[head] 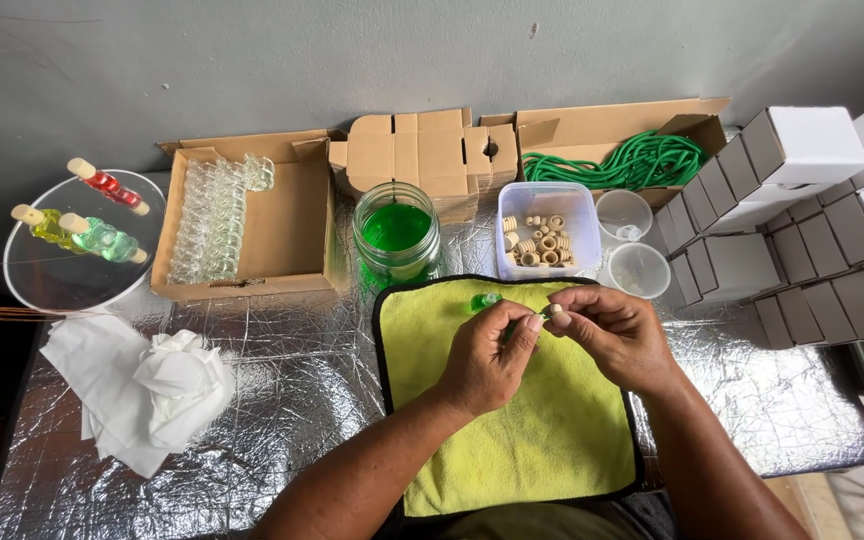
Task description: The person threads a green cord through a wooden bead and then folds a small cardboard box to contain it.
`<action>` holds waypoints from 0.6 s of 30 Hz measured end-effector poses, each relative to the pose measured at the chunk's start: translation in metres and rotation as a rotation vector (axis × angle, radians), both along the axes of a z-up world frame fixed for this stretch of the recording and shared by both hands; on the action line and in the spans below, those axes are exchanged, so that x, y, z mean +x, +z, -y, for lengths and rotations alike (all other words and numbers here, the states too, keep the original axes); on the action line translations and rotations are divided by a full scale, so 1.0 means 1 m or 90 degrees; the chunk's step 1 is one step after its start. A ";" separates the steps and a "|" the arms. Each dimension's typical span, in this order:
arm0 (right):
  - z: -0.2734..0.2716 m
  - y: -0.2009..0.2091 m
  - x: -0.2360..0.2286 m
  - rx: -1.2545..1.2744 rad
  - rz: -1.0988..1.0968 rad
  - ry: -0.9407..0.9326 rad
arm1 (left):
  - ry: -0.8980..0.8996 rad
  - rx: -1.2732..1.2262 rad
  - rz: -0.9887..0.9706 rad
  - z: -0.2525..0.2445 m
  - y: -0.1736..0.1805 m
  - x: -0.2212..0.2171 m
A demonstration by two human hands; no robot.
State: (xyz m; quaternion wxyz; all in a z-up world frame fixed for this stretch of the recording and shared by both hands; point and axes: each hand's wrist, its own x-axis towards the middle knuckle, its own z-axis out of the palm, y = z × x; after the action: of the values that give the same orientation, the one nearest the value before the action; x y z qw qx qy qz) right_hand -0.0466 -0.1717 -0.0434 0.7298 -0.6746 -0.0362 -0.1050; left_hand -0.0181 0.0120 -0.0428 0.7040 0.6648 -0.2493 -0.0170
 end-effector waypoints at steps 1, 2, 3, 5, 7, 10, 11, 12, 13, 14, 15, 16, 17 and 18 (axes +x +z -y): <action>0.001 -0.001 -0.001 0.000 0.000 -0.001 | -0.001 0.000 0.000 0.000 0.000 0.000; 0.002 -0.003 -0.002 0.007 0.001 -0.001 | 0.004 0.005 0.005 0.001 0.001 0.001; 0.002 -0.004 -0.002 0.014 0.002 -0.001 | 0.010 0.009 0.010 0.001 0.001 0.001; 0.002 -0.004 -0.003 0.019 -0.001 -0.003 | 0.018 0.016 0.015 0.003 0.000 0.001; 0.000 -0.005 -0.004 0.025 -0.006 -0.003 | 0.028 0.025 0.018 0.003 -0.001 0.000; -0.002 -0.006 -0.003 0.038 -0.005 -0.008 | 0.049 0.014 0.012 0.004 -0.001 0.000; -0.002 -0.008 -0.002 0.045 -0.003 -0.008 | 0.050 0.021 0.016 0.003 0.001 0.000; -0.002 -0.010 -0.002 0.051 0.000 -0.010 | 0.050 0.029 0.020 0.004 0.004 0.000; -0.003 -0.011 -0.002 0.052 -0.001 -0.009 | 0.050 0.030 0.020 0.004 0.004 -0.001; -0.003 -0.012 -0.001 0.056 -0.002 -0.009 | 0.053 0.035 0.029 0.004 0.005 -0.001; -0.004 -0.013 0.000 0.060 -0.003 -0.010 | 0.055 0.040 0.037 0.004 0.006 -0.001; -0.003 -0.014 0.000 0.060 -0.003 -0.010 | 0.056 0.040 0.037 0.004 0.005 0.000; -0.003 -0.015 0.001 0.055 -0.002 -0.008 | 0.059 0.052 0.039 0.004 0.005 0.001; -0.002 -0.016 0.001 0.050 -0.002 -0.006 | 0.062 0.063 0.040 0.003 0.004 0.001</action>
State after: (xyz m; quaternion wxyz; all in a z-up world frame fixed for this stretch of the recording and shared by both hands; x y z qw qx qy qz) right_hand -0.0456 -0.1694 -0.0595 0.7551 -0.6459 -0.0275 -0.1088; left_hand -0.0171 0.0087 -0.0387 0.6619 0.7105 -0.2374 0.0260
